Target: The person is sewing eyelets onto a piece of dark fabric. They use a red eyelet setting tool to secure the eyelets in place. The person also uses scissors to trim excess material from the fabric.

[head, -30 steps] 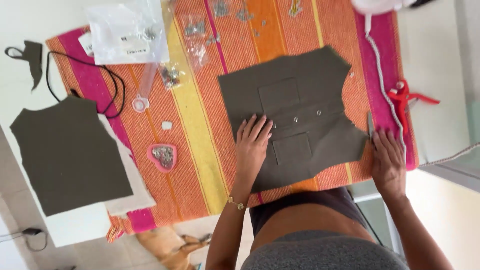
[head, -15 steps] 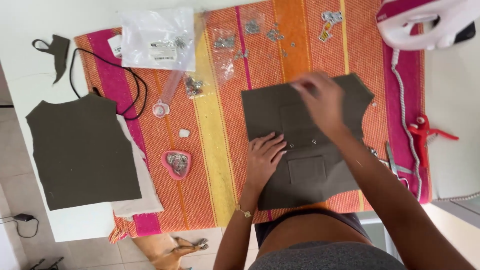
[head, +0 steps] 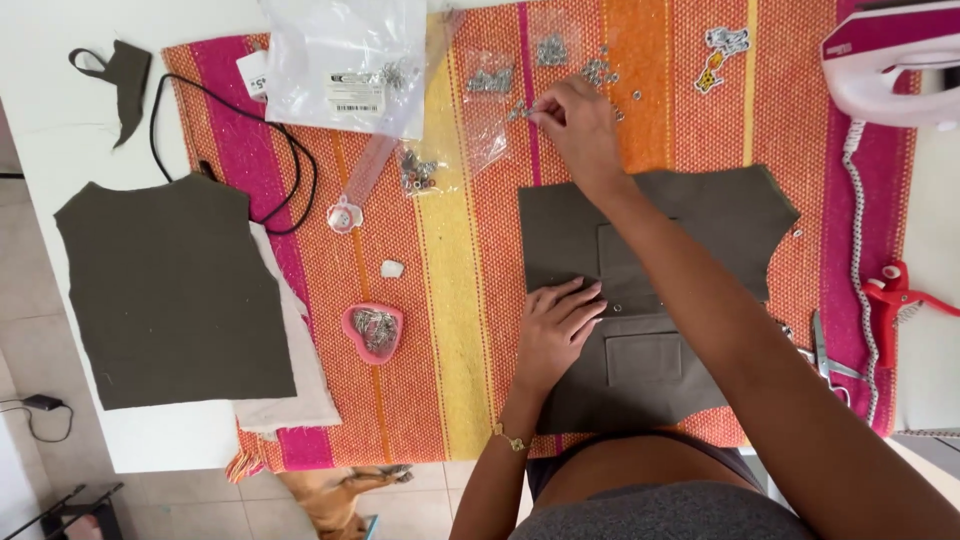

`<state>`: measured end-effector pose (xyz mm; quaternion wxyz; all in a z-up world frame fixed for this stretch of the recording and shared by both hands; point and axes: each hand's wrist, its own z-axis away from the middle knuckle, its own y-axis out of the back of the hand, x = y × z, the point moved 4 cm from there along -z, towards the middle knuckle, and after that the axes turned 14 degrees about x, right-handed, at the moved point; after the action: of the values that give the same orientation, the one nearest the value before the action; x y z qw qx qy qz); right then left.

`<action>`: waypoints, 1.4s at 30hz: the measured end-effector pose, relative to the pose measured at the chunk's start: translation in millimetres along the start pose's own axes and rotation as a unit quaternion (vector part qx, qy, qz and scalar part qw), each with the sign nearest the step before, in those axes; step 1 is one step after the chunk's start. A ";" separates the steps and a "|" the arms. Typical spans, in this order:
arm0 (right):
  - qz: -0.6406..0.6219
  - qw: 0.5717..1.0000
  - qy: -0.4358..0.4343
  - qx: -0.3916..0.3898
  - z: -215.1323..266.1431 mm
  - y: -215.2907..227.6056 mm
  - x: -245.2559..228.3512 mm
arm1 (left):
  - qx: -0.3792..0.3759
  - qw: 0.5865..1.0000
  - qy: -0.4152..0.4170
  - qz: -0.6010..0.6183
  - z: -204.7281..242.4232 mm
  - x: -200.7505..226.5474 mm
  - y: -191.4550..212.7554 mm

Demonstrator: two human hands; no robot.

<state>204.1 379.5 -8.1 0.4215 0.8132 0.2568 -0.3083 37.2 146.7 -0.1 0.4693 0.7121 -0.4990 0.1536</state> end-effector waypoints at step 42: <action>-0.016 0.986 -0.156 0.050 210.3 173.2 -59.8 | -0.215 0.950 0.198 0.106 -52.2 -11.6 -15.4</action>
<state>221.0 103.9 30.6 0.4104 0.7711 0.1850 -0.4503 58.2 197.1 10.7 0.6818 0.4929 -0.4895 0.2295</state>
